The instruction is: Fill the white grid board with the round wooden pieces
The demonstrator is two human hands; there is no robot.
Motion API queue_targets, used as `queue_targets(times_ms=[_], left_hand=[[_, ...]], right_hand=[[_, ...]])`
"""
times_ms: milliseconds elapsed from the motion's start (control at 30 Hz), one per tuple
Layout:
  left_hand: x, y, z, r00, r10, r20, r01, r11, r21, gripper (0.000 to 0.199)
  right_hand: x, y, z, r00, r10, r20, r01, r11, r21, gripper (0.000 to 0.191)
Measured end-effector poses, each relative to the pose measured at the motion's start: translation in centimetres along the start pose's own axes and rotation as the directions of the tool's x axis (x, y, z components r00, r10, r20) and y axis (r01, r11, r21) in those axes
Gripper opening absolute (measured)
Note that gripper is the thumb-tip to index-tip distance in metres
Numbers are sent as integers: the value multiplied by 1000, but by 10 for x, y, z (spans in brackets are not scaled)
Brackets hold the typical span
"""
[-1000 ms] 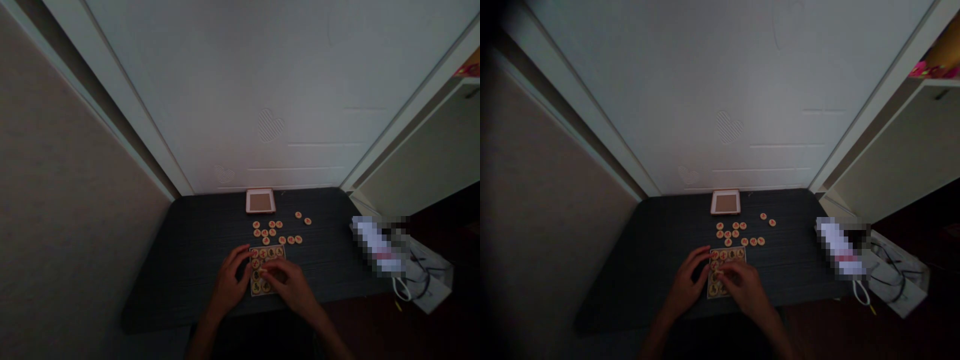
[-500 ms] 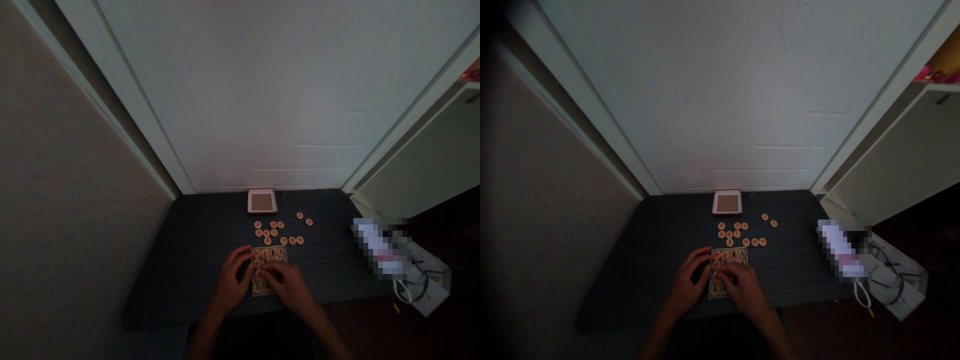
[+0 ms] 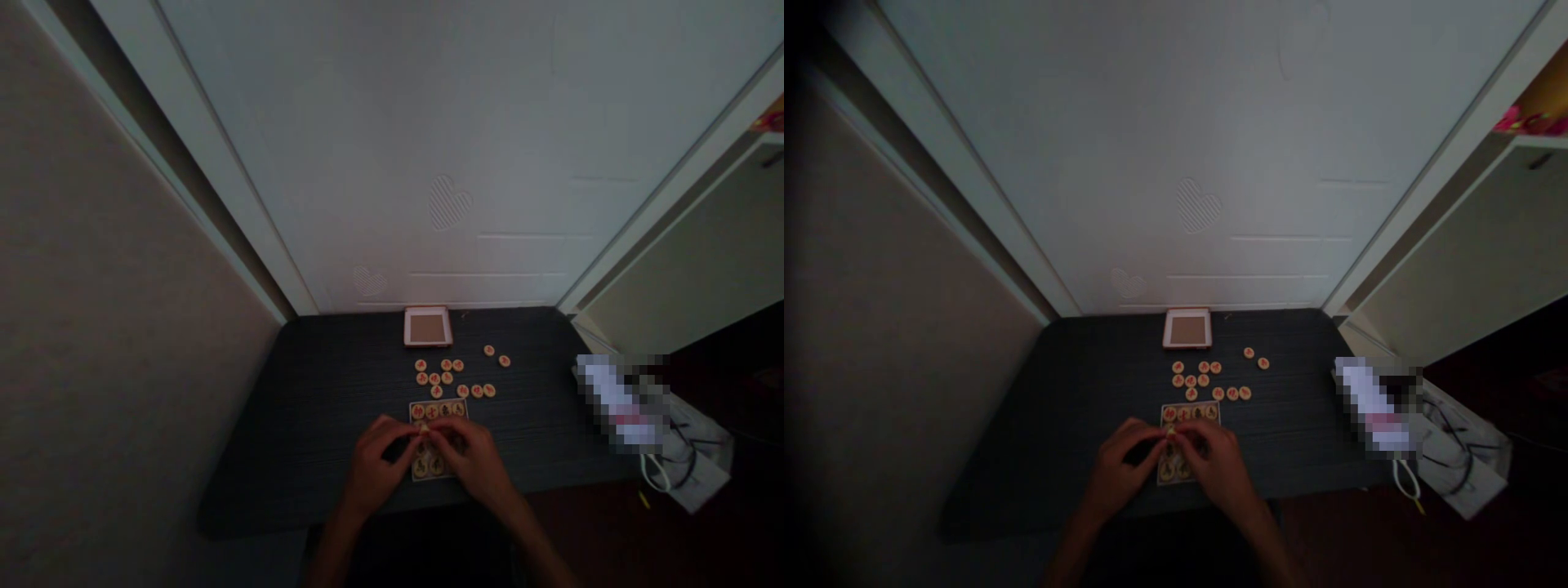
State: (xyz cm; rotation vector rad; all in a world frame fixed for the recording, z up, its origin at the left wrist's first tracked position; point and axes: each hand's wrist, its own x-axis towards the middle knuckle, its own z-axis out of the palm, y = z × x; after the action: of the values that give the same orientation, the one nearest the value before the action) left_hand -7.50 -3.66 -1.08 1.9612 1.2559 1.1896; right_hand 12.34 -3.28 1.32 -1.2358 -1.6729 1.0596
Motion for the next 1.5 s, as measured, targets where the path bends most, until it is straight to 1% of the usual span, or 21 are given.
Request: queue_targets(times_ms=[100,200,333,467,667,833,1000,1100,1267,1367,1433,1500], left_hand=[[0,-1,0,1000,-30,-3,30,1000,0,13],[0,-3,0,997,-65,-45,66,998,21,10],[0,-6,0,989,-107,-99,112,992,50,11],[0,-5,1,987,-121,-102,127,991,52,12],[-1,-5,1,986,-128,-110,134,990,48,12],[-2,-5,1,987,-131,-96,135,990,35,11],[-2,-4,0,989,-142,-38,144,989,45,11],[-1,-1,1,989,-149,6,148,987,61,12],[1,3,1,984,-173,42,170,982,79,14],[2,6,0,978,-203,50,199,976,84,14],[3,7,-1,975,-214,54,209,974,88,14],[4,7,-1,974,-218,61,211,972,105,13]], right_hand=[[0,0,-1,1000,-16,-7,15,999,-32,16],[0,-1,-3,1000,-23,13,24,998,-65,15],[-1,-2,-1,997,-6,76,14,994,-108,12],[-1,1,3,992,6,123,15,986,-169,10],[1,7,9,997,-18,74,36,971,-238,10],[-3,5,6,996,-70,49,80,965,-250,13],[-9,5,-1,981,-152,117,179,948,-264,19],[-9,9,1,975,-160,151,198,940,-279,20],[-6,10,8,975,-184,128,216,925,-312,11],[-8,9,3,970,-217,109,240,929,-284,11],[-12,12,-5,973,-225,57,232,933,-275,12],[-16,20,-17,972,-231,-47,208,934,-292,14]])
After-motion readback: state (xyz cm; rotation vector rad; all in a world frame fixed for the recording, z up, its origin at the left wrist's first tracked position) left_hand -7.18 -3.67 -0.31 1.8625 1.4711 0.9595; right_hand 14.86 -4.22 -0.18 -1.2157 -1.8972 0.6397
